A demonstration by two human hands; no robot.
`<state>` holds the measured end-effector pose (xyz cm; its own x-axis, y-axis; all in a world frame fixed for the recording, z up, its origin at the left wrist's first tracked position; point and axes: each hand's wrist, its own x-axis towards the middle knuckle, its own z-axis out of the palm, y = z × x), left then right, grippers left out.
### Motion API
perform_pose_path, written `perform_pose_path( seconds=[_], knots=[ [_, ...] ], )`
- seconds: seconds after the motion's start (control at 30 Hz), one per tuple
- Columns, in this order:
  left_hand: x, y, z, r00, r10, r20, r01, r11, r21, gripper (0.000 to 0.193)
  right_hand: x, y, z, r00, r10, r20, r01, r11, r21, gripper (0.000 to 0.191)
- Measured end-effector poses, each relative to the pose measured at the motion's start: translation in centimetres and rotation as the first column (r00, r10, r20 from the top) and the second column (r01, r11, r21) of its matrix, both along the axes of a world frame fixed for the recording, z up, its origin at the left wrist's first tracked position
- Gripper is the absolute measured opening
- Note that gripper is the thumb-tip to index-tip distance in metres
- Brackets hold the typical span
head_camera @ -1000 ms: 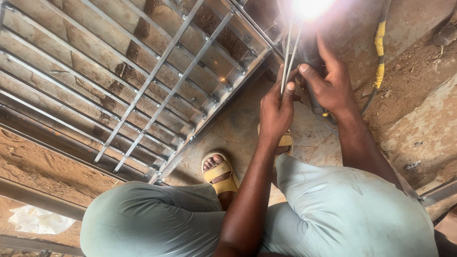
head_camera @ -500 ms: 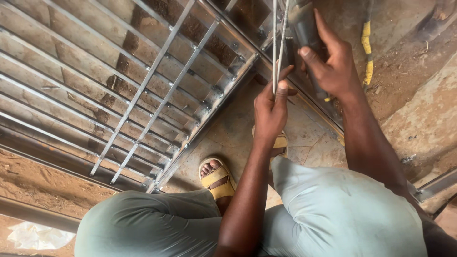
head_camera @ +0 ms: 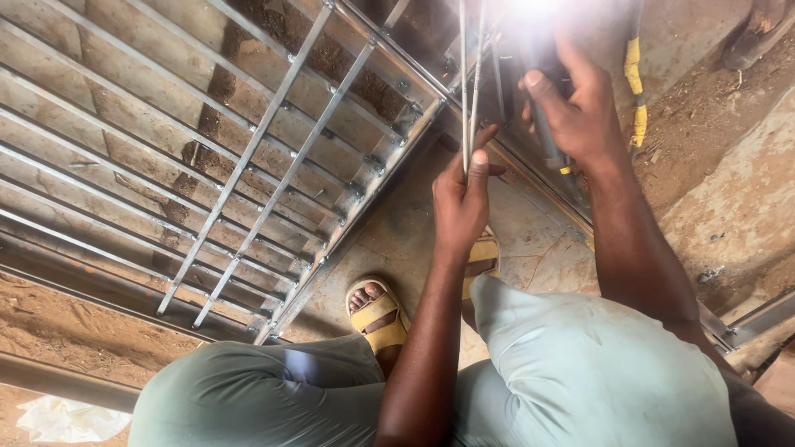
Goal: The person sits on the ground welding a metal window grille laid on the floor, striking an arc with a welding electrode holder and rod, producing sparks and smoke along the frame joints. They pause to reposition the rod in the holder and shift their position to reach different joints, continuing to weld.
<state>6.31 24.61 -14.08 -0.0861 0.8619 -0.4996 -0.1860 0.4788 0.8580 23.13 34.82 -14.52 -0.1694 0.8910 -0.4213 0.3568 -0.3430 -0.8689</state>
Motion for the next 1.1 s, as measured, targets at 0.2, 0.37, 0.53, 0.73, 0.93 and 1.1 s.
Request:
perform_pose_path(
  seconds=[0.2,0.37,0.53,0.73,0.93,1.1],
  knots=[
    [0.1,-0.1,-0.2,1.000,-0.013,0.004,0.013,0.999,-0.031,0.047,0.3,0.4,0.2,0.999,-0.021,-0.035,0.020,0.999,-0.044,0.039],
    [0.2,-0.4,-0.3,1.000,-0.029,-0.010,0.028,0.999,-0.019,0.049,0.2,0.6,0.8,0.997,-0.054,-0.063,0.049,0.995,-0.084,0.038],
    [0.1,-0.5,-0.5,0.999,-0.047,-0.021,0.045,0.997,-0.063,0.050,0.1,0.5,1.3,0.998,-0.061,-0.017,0.059,0.995,-0.077,0.045],
    [0.3,-0.6,-0.5,0.999,-0.043,-0.009,0.043,0.998,-0.048,0.049,0.6,0.5,0.9,0.996,-0.066,-0.054,0.062,0.996,-0.071,0.043],
    [1.0,-1.2,0.0,0.997,-0.055,0.063,0.060,0.994,-0.089,0.046,1.2,0.3,0.4,0.980,-0.074,-0.183,0.058,0.994,-0.093,0.019],
    [1.1,-1.5,0.3,0.996,-0.030,0.089,0.039,0.993,-0.109,0.045,1.0,0.3,0.5,0.983,-0.083,-0.166,0.069,0.994,-0.089,0.020]
  ],
)
